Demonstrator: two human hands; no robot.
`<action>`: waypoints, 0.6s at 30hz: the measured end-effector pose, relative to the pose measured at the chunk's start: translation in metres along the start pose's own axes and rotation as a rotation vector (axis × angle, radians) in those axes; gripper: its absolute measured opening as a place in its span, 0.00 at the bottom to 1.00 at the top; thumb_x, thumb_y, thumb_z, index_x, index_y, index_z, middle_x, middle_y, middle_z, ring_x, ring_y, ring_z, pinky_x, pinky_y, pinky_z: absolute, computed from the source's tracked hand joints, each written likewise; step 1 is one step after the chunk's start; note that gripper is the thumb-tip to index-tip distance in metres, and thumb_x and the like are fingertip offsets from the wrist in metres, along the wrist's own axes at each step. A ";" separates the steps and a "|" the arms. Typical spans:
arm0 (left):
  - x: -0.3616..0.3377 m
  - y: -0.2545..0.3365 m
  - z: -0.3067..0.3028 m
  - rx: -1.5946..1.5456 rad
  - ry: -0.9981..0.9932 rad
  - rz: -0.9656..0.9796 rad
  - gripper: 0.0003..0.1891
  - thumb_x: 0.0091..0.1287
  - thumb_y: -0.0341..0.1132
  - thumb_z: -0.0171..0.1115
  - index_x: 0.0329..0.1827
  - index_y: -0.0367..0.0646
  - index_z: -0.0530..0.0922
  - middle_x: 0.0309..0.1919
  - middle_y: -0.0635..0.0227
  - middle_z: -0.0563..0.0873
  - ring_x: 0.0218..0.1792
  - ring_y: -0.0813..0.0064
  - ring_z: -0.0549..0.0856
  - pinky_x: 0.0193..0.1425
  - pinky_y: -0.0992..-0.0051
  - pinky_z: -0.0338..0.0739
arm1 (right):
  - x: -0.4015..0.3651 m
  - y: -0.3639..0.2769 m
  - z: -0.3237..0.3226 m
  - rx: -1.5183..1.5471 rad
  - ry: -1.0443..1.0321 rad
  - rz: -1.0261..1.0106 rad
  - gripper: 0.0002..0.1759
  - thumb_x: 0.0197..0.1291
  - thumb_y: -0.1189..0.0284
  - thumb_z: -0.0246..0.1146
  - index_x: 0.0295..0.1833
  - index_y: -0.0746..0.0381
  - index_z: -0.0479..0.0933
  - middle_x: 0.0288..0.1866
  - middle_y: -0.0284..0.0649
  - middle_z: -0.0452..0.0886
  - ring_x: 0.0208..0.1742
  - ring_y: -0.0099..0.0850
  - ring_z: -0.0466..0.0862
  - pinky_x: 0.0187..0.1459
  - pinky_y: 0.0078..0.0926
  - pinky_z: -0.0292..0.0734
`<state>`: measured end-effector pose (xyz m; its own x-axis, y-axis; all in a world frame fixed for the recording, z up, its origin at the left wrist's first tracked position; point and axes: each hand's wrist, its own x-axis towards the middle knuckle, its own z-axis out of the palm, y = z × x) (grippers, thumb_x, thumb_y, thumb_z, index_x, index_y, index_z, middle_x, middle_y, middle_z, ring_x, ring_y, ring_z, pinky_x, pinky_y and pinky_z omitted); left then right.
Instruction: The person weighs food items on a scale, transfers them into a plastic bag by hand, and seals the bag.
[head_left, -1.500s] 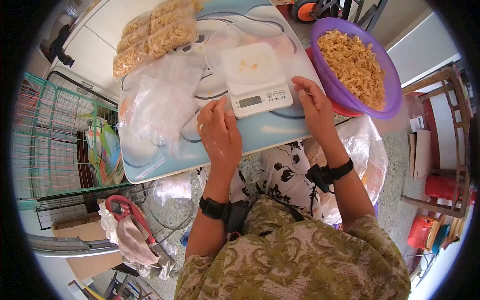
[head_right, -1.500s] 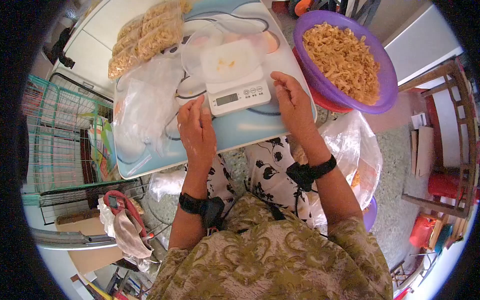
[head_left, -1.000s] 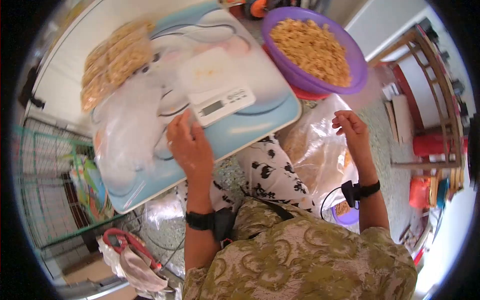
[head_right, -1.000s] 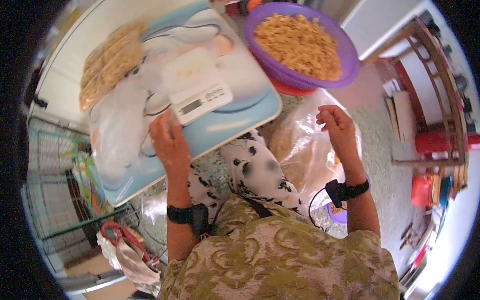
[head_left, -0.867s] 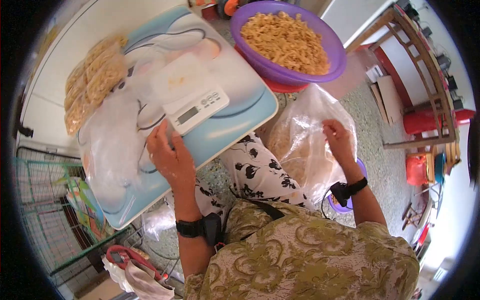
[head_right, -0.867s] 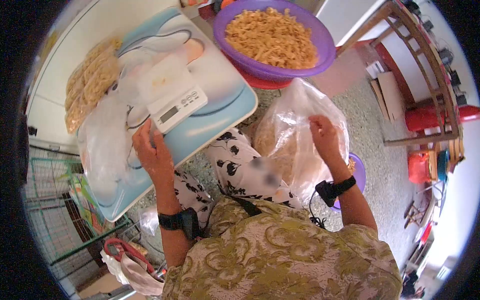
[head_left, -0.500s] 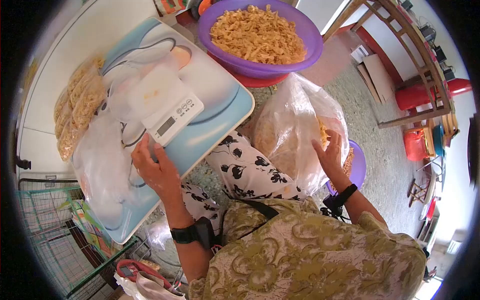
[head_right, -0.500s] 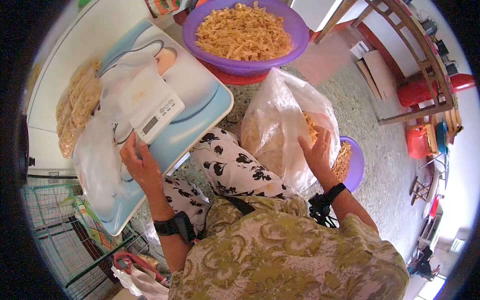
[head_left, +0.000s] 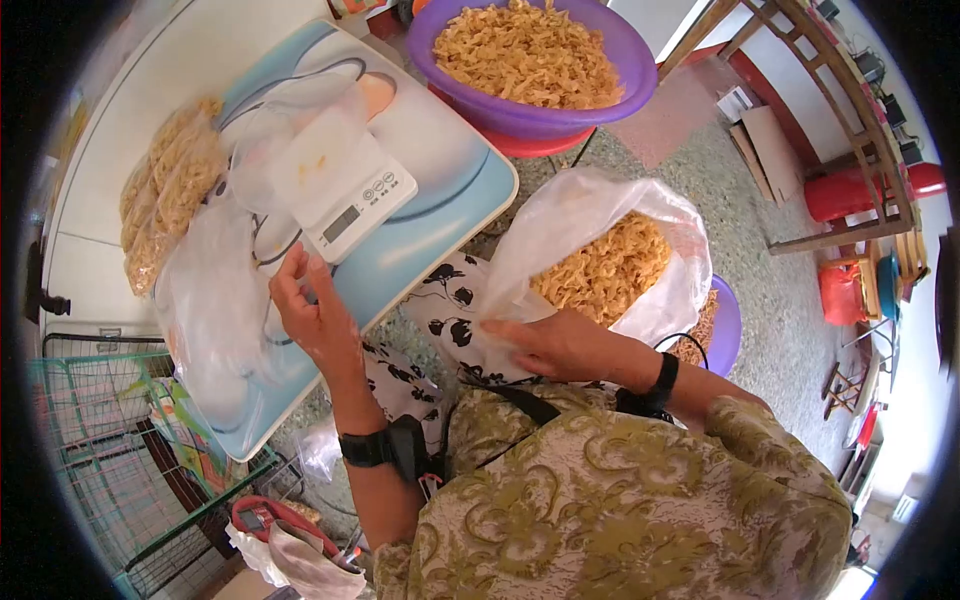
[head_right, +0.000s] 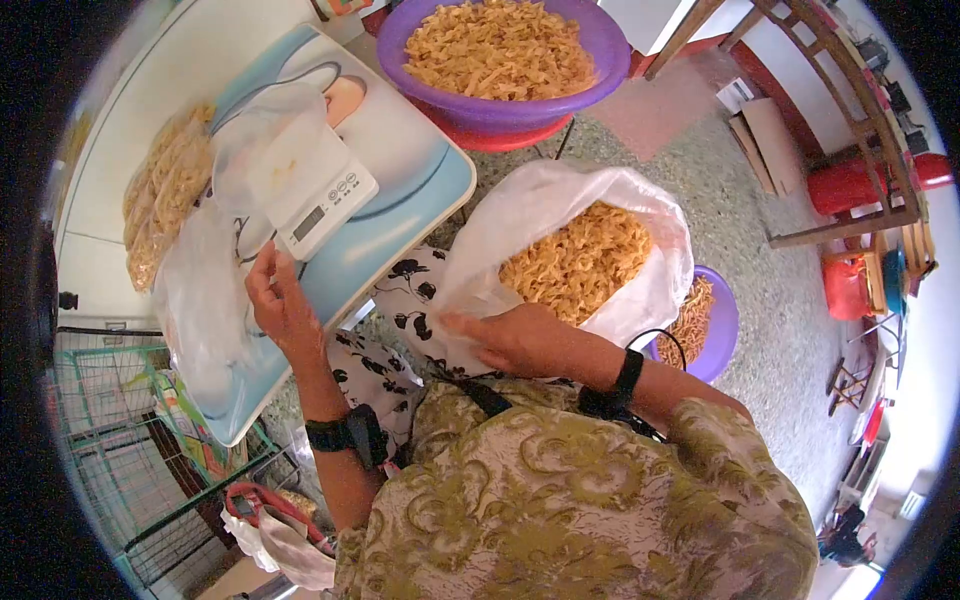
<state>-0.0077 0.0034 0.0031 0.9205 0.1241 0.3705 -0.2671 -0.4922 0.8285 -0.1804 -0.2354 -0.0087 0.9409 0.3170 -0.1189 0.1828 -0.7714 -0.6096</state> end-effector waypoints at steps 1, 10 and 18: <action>-0.001 0.001 -0.001 -0.014 -0.005 -0.002 0.18 0.74 0.40 0.58 0.58 0.34 0.79 0.50 0.60 0.80 0.52 0.68 0.79 0.58 0.68 0.72 | 0.002 -0.001 0.004 -0.015 -0.008 -0.099 0.32 0.67 0.61 0.63 0.74 0.55 0.65 0.36 0.50 0.83 0.31 0.48 0.84 0.33 0.39 0.79; -0.006 0.000 -0.003 0.004 -0.011 0.024 0.17 0.74 0.42 0.59 0.55 0.37 0.81 0.51 0.65 0.83 0.44 0.75 0.81 0.50 0.75 0.76 | -0.032 0.089 -0.012 0.539 0.175 0.421 0.29 0.64 0.58 0.66 0.66 0.61 0.72 0.49 0.47 0.82 0.46 0.42 0.84 0.48 0.38 0.81; -0.001 0.003 0.002 -0.029 -0.004 -0.008 0.14 0.73 0.37 0.59 0.51 0.36 0.81 0.46 0.62 0.82 0.48 0.69 0.81 0.54 0.70 0.74 | 0.016 0.138 -0.025 -0.333 0.057 0.368 0.53 0.47 0.55 0.77 0.77 0.54 0.59 0.79 0.54 0.49 0.76 0.62 0.57 0.72 0.53 0.64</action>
<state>-0.0086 0.0002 0.0042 0.9236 0.1244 0.3626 -0.2682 -0.4661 0.8431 -0.1328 -0.3503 -0.0750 0.9725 -0.0327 -0.2304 -0.0920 -0.9635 -0.2513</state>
